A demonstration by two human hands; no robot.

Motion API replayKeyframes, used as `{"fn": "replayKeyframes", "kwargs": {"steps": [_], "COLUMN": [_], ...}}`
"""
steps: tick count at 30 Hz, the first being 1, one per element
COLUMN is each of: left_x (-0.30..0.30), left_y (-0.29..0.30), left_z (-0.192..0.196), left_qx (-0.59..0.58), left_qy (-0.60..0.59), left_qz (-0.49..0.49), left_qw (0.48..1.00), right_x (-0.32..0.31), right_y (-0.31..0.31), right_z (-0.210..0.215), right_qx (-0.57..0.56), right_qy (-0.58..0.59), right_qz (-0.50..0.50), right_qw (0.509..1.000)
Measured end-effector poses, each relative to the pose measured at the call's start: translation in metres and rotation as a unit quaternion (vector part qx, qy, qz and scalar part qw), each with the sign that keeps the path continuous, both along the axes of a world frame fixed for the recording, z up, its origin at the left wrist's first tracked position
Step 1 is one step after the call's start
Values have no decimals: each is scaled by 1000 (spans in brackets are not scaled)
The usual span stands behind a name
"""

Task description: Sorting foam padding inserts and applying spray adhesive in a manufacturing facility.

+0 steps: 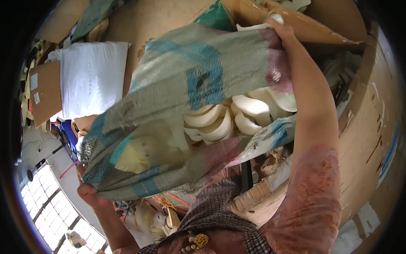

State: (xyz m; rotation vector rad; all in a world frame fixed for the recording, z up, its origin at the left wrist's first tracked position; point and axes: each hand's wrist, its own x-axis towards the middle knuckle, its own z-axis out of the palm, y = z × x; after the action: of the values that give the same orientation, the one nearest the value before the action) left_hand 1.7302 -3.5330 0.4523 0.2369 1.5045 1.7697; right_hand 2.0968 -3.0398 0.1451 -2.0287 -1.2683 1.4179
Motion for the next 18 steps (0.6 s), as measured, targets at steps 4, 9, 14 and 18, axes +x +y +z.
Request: {"fn": "replayKeyframes", "kwargs": {"steps": [4, 9, 14, 18], "left_x": [16, 9, 24, -14], "left_y": [17, 27, 38, 36], "left_z": [18, 1, -25, -65], "left_qx": [-11, -34, -94, -127], "left_qy": [9, 7, 13, 7], "left_qz": [-34, -53, -53, -187], "left_qw": [999, 998, 994, 974], "right_x": [-23, 33, 130, 215], "right_y": [-37, -142, -285, -439], "right_z": [31, 101, 212, 296], "right_qx": [43, 193, 226, 275], "right_qy": [66, 268, 417, 439], "right_qz": [-57, -225, -344, -471], "right_qw": [995, 917, 810, 714]}}
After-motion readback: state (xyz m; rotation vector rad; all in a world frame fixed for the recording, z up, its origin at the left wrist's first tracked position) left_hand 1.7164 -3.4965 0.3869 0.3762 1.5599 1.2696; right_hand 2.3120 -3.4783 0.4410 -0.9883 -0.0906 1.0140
